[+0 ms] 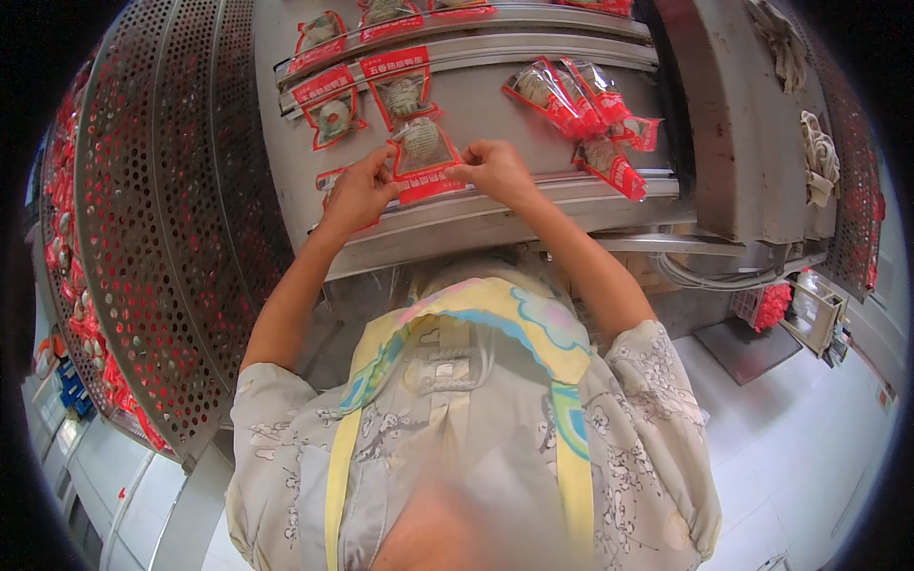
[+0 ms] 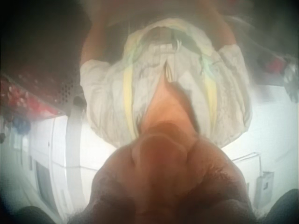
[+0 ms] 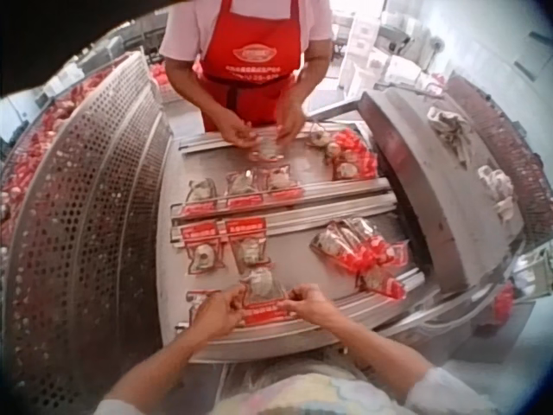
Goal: The person organizes and packs individually wrapped food items on an assembly line. They arrange the red packages onto metal slots, move a large metal tray, and then transfer the collected packages into a white plastic crate.
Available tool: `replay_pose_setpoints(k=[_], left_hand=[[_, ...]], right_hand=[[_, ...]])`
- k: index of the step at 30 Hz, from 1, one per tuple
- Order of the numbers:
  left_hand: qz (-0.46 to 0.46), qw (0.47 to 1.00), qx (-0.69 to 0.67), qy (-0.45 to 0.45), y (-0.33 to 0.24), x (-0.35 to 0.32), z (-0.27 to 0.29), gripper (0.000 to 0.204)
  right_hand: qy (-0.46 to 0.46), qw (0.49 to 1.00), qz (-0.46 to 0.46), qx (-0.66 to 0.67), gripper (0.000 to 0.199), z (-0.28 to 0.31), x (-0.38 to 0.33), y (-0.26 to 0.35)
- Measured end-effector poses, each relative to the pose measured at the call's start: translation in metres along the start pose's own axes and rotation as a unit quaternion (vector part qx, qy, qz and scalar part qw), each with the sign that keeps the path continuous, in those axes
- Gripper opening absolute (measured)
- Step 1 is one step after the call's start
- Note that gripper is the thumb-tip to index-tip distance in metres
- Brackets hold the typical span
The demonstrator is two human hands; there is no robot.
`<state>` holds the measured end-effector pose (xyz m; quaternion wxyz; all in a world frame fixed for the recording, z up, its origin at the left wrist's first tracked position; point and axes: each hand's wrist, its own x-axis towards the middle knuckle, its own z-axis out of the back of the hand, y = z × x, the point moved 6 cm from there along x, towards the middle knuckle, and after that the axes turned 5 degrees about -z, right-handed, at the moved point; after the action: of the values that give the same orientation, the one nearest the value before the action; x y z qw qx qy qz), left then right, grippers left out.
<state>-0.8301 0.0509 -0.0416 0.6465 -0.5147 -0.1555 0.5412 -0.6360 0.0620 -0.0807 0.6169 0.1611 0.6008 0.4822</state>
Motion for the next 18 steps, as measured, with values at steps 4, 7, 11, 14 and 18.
replay_pose_setpoints(k=[4,7,11,14,18], left_hand=[[0.022,0.967,0.243,-0.073,0.0,-0.005,0.009,0.045],[0.055,0.945,0.319,-0.05,0.004,-0.002,0.008,0.043],[0.048,0.944,0.325,-0.001,0.012,0.001,0.005,0.045],[0.033,0.932,0.36,-0.031,0.012,0.001,0.005,0.049],[0.052,0.913,0.403,-0.037,0.012,0.002,0.005,0.05]], right_hand=[[-0.052,0.992,0.058,-0.095,0.026,-0.015,0.012,0.004],[-0.047,0.981,0.041,-0.183,0.028,-0.02,0.014,0.004],[-0.008,0.973,0.031,-0.229,0.031,-0.018,0.014,0.008],[0.023,0.97,-0.003,-0.242,0.034,-0.02,0.013,0.007],[0.015,0.969,0.02,-0.248,0.034,-0.02,0.013,0.011]])
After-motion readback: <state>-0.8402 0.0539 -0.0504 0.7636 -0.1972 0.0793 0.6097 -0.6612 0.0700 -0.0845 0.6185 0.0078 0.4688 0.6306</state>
